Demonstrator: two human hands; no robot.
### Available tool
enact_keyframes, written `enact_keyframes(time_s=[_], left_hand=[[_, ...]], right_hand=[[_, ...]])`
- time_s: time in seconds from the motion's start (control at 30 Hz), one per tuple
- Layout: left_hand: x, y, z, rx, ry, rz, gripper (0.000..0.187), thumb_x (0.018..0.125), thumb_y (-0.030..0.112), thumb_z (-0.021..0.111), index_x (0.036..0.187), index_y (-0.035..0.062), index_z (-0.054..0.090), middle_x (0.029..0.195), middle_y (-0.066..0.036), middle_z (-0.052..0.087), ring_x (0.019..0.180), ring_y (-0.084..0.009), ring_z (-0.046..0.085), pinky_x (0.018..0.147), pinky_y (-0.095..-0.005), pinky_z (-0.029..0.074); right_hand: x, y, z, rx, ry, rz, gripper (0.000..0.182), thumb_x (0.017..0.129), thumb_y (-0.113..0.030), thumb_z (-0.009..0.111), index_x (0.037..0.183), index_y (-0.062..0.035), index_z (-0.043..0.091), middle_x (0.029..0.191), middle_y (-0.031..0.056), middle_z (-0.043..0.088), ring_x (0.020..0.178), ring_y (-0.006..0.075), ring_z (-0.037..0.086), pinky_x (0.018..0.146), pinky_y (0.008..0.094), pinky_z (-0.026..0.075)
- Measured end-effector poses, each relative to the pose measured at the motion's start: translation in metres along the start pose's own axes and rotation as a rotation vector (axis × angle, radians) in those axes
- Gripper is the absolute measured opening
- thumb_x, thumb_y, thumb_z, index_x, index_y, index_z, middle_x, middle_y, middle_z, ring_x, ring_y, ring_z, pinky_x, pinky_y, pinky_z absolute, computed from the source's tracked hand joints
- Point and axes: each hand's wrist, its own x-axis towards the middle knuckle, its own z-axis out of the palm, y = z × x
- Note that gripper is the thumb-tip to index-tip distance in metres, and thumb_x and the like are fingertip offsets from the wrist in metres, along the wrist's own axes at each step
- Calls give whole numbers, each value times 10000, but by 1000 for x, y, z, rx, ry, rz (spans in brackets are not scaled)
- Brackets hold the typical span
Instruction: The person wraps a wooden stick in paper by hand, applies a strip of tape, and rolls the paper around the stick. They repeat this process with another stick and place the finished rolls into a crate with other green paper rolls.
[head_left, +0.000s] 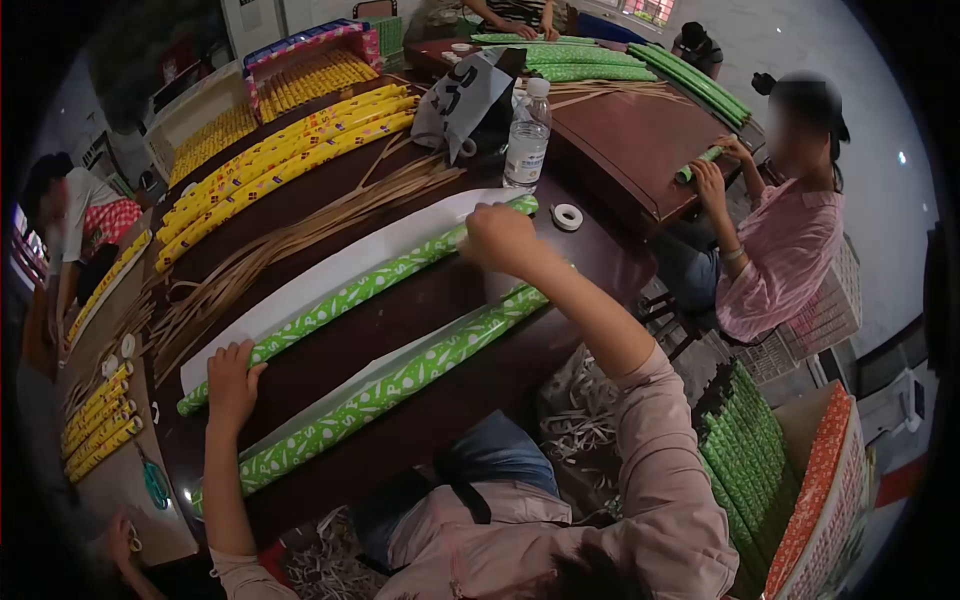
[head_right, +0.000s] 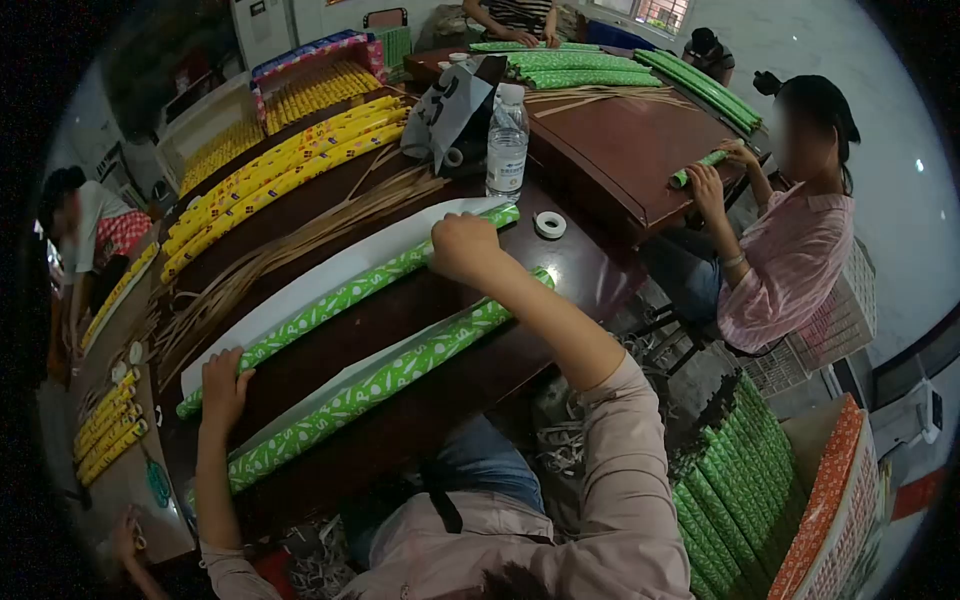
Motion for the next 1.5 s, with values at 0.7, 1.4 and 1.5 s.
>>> enact_keyframes(time_s=[0.7,1.4,1.5], left_hand=[[7,-13,28,-57,145,-177,404,900,106,660,1294,77,574,1127,-127,530,1052,-320,492,936,-429,413],[7,-16,24,-110,98,-215,571,976,334,571,1444,63,389,1332,-154,427,1293,-349,370,1125,-488,277],[9,-16,24,10,185,-161,582,980,342,560,1462,82,363,1391,-149,402,1348,-336,332,1153,-492,225]], right_hand=[[-3,-21,58,95,128,36,324,724,-324,788,857,-44,694,1008,137,630,952,335,634,772,439,555],[-62,-76,23,544,-96,-824,351,801,-378,736,961,-71,674,902,90,571,907,282,575,745,409,488],[-71,-90,21,354,-17,-885,417,772,-378,753,1029,-66,654,955,72,568,917,254,566,764,384,464]])
